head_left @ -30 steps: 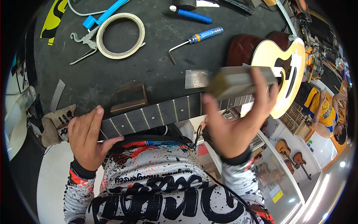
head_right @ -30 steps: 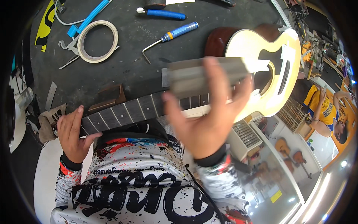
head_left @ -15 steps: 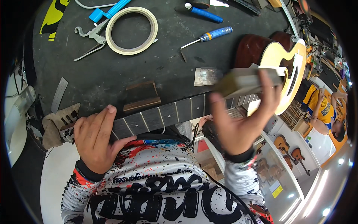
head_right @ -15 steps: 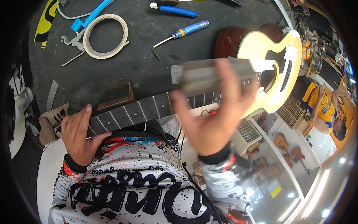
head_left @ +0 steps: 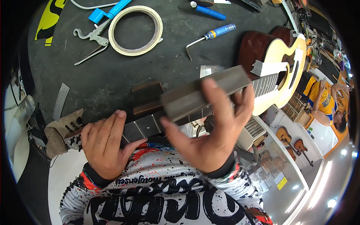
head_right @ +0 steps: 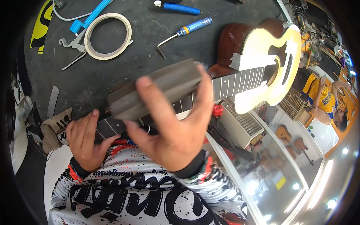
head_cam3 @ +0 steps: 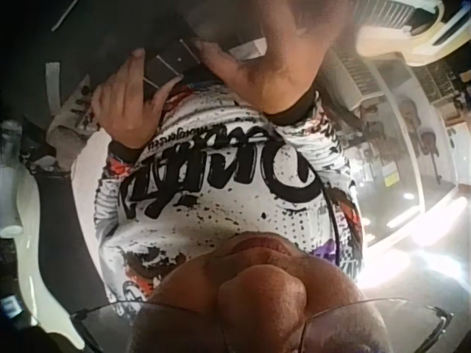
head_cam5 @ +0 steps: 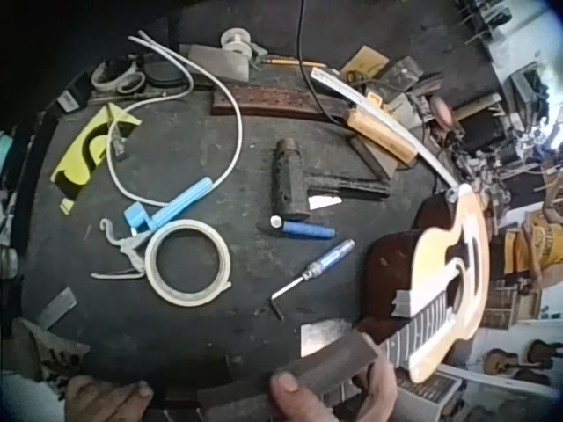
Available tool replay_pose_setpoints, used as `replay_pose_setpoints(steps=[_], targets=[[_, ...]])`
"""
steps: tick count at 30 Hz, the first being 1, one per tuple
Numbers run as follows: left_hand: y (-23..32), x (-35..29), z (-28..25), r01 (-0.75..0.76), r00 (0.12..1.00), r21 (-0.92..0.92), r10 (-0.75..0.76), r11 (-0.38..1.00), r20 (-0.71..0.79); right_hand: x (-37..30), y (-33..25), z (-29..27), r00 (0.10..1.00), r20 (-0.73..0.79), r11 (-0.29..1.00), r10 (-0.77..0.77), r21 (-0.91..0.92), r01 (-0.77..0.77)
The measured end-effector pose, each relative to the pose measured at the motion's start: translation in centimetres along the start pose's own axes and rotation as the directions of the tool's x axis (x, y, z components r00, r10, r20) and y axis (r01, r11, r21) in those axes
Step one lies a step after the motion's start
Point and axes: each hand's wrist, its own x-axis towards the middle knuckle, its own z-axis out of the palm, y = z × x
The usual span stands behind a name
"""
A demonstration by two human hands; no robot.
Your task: The person sands the frets of an acoustic guitar neck using a sanding block, checks the frets with a metal gauge, and sands the fretboard again with the sanding block.
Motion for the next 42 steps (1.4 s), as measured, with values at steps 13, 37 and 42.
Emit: replay_pose_setpoints(steps=[13,37,42], targets=[[-0.3,-0.5,-0.3,-0.006,0.999,0.007,0.006,1.000,0.037,1.4,4.7,-2.7,0.994,-0.098,0.945,-0.049,-0.327,0.014],[0.1,-0.2,0.0,-0.015,1.000,0.028,0.015,0.999,0.021,0.5,1.2,-1.0,1.000,0.008,0.997,-0.011,-0.079,0.011],[0.1,-0.4,0.0,-0.008,0.999,0.054,0.007,0.998,0.035,0.8,5.2,-3.3,0.998,-0.056,0.952,-0.032,-0.306,0.013]])
